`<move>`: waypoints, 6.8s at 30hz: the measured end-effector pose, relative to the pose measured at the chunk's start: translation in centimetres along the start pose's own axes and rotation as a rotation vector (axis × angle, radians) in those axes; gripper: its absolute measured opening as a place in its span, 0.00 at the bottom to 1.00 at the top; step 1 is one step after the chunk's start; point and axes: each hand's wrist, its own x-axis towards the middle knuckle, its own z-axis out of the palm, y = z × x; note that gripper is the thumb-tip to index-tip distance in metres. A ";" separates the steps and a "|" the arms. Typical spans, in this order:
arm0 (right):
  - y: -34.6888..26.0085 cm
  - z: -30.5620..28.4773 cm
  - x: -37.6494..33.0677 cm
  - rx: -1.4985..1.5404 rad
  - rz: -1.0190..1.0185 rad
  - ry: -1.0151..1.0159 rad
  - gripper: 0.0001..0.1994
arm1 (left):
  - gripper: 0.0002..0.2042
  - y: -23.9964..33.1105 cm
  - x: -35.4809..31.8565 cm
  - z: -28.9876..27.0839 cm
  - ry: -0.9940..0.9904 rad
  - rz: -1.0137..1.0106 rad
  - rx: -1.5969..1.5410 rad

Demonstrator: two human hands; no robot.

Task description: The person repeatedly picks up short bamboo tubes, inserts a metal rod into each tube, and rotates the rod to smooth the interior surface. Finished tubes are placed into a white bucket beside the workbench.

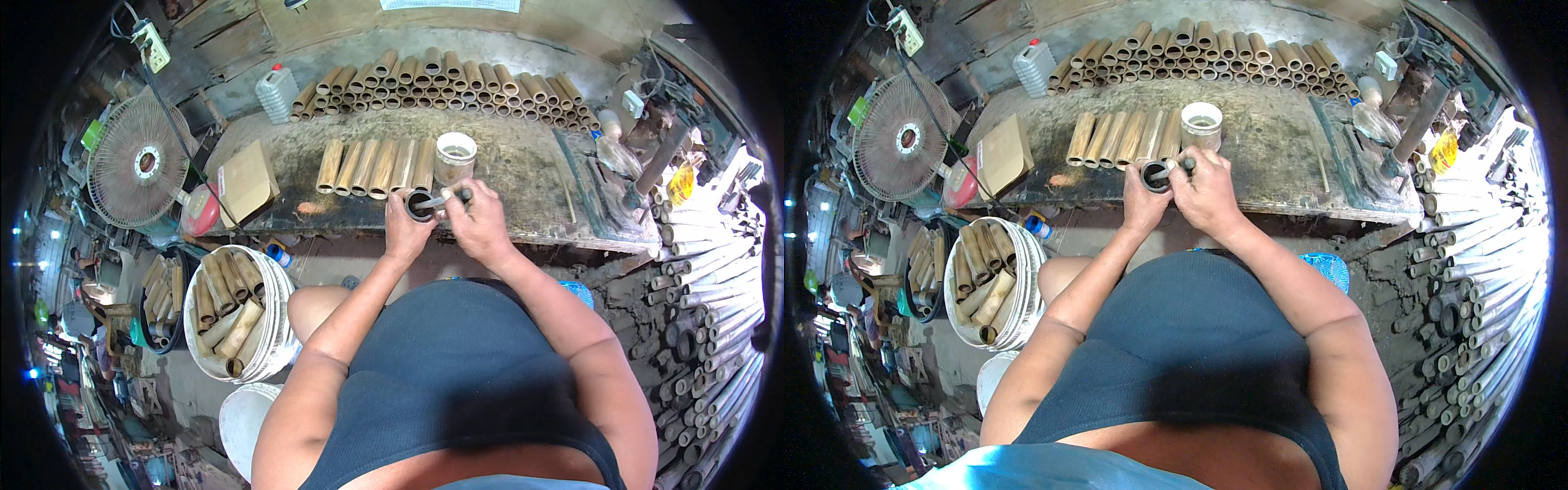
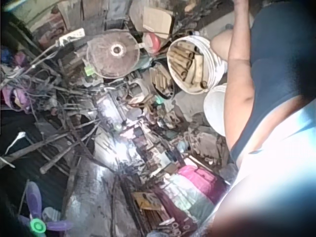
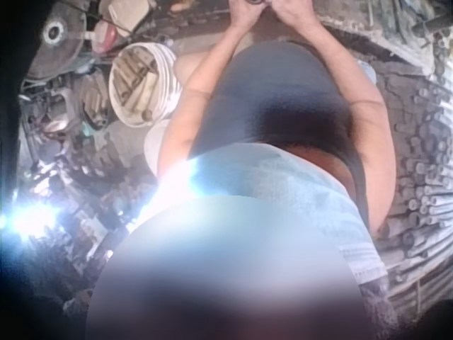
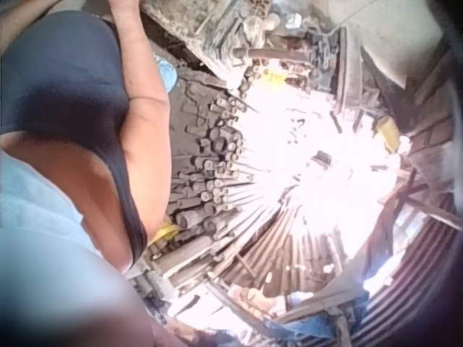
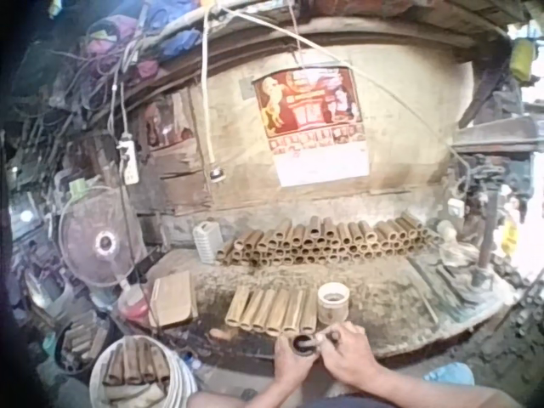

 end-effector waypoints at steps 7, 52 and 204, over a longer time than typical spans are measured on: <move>-0.8 -0.4 0.1 -0.003 -0.021 0.026 0.10 | 0.31 -0.5 0.1 0.1 -0.041 0.097 0.027; 13.9 -1.6 7.6 -0.276 0.256 0.196 0.11 | 0.31 -10.0 -4.4 -1.0 -0.129 -0.550 -0.719; 5.7 -1.8 -2.6 0.343 0.366 -0.007 0.10 | 0.29 -9.4 -4.8 -0.3 -0.050 -0.113 -0.038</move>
